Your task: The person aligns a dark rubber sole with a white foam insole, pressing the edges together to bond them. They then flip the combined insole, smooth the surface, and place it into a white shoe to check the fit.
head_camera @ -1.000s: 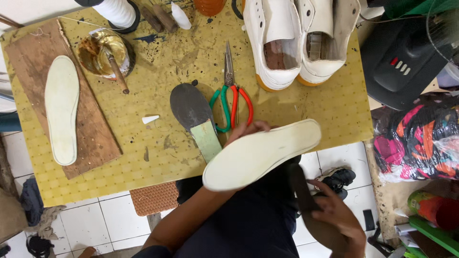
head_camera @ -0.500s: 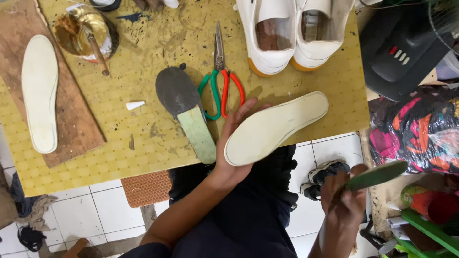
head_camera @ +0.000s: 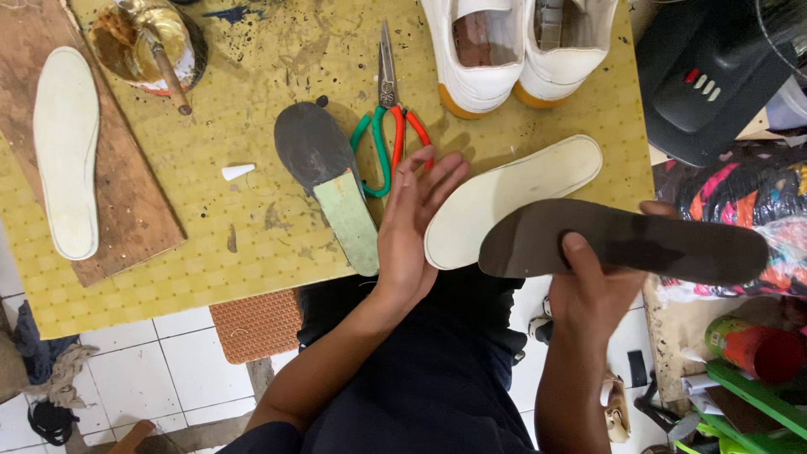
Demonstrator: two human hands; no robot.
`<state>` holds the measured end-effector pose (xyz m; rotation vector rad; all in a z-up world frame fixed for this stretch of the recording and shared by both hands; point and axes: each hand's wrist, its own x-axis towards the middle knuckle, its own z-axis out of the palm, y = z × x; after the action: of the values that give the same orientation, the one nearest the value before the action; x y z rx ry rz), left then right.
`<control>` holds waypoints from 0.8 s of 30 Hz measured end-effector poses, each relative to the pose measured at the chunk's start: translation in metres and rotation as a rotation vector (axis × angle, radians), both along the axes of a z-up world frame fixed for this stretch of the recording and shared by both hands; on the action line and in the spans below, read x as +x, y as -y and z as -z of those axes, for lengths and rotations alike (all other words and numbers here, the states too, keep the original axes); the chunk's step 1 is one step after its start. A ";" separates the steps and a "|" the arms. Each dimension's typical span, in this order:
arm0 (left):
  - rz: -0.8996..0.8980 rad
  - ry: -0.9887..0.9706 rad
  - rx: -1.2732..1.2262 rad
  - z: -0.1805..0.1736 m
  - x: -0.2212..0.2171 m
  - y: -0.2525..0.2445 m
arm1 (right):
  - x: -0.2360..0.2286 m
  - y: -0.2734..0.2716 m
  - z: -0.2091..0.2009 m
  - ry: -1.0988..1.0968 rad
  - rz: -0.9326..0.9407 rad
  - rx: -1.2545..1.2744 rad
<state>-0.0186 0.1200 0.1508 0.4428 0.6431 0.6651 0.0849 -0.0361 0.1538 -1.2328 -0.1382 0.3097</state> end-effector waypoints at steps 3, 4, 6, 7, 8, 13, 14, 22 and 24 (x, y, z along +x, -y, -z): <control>0.056 0.061 0.136 0.010 -0.009 -0.003 | 0.003 -0.001 0.029 0.116 -0.055 0.026; 0.055 0.035 0.269 0.010 -0.012 -0.006 | 0.004 -0.002 0.037 0.124 -0.062 0.034; 0.053 0.008 0.400 0.007 -0.023 -0.010 | 0.006 -0.006 0.046 0.131 -0.071 0.039; 0.064 -0.024 0.521 0.004 -0.031 -0.010 | 0.006 -0.008 0.047 0.160 -0.096 0.022; 0.072 -0.059 0.643 0.001 -0.038 -0.012 | 0.006 -0.012 0.048 0.187 -0.124 0.007; -0.026 -0.482 1.552 -0.020 -0.088 -0.026 | -0.004 -0.031 0.035 0.195 0.012 -0.045; 0.008 -0.591 1.835 -0.026 -0.095 -0.029 | -0.010 -0.038 0.022 0.187 0.042 -0.095; 0.395 -1.066 1.913 0.003 -0.131 -0.041 | -0.015 -0.029 0.041 0.162 0.109 -0.058; 0.412 -0.974 1.940 -0.004 -0.130 -0.051 | -0.017 -0.031 0.033 0.152 0.096 -0.079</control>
<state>-0.1490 0.1709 0.1548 2.7333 0.5622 0.4460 0.0681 -0.0048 0.1209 -1.3371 -0.1990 0.1388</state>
